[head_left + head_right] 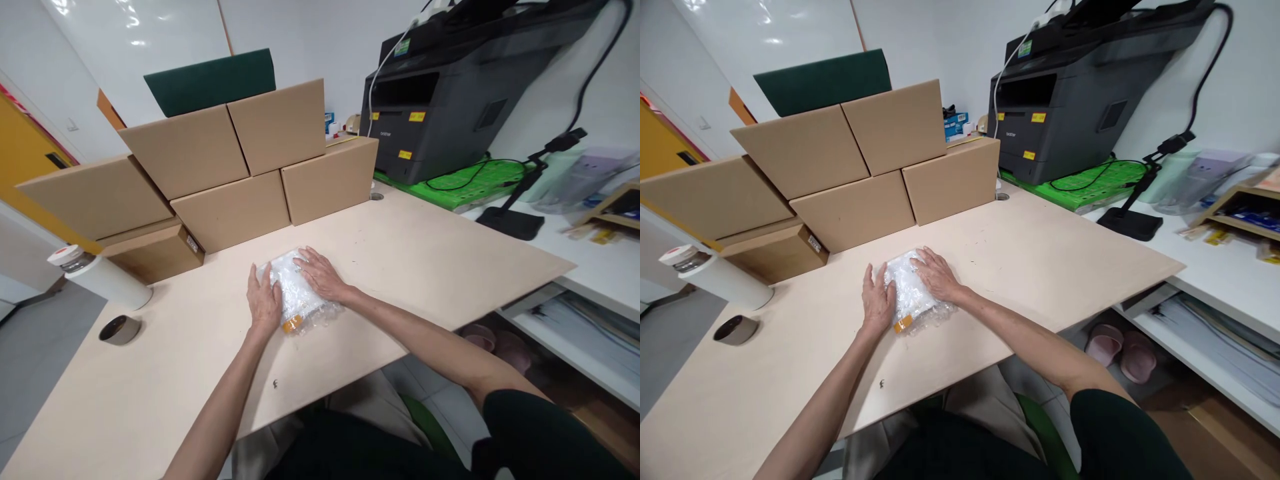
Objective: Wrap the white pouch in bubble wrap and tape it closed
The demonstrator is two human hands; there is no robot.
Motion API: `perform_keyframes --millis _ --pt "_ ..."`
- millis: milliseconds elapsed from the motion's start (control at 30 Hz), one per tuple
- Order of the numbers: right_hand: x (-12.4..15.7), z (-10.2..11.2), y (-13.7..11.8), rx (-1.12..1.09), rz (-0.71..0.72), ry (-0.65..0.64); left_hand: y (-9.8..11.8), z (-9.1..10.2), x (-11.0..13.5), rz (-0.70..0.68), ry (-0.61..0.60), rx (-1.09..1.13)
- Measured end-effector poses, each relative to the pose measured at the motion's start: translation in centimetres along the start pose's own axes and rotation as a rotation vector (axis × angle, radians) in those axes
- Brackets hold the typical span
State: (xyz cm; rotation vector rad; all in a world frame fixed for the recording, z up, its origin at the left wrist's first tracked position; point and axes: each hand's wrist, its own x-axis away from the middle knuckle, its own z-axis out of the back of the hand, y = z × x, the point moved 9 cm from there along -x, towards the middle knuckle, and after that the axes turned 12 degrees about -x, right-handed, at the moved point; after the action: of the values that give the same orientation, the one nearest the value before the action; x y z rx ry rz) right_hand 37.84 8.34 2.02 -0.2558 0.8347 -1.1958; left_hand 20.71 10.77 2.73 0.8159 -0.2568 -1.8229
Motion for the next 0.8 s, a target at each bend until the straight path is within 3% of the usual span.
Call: perform_keyframes --millis 67,167,300,433,800 --pt "0.1 -0.8 0.3 -0.033 0.035 -0.078 1.3 -0.7 0.2 -0.221 -0.059 -0.186" --pt "0.2 -1.2 0.9 -0.056 0.017 -0.148 1.5 -1.7 0.7 -0.325 -0.178 -0.343" --pt "0.3 -1.5 0.8 -0.043 0.001 -0.249 1.3 -2.3 1.0 -0.337 -0.34 -0.517" --pt "0.3 -1.2 0.8 -0.056 -0.039 -0.277 1.5 -2.2 0.7 -0.334 -0.433 -0.555" --pt "0.4 -1.6 1.4 -0.089 -0.049 -0.247 1.1 -2.8 0.6 -0.307 -0.46 -0.519"
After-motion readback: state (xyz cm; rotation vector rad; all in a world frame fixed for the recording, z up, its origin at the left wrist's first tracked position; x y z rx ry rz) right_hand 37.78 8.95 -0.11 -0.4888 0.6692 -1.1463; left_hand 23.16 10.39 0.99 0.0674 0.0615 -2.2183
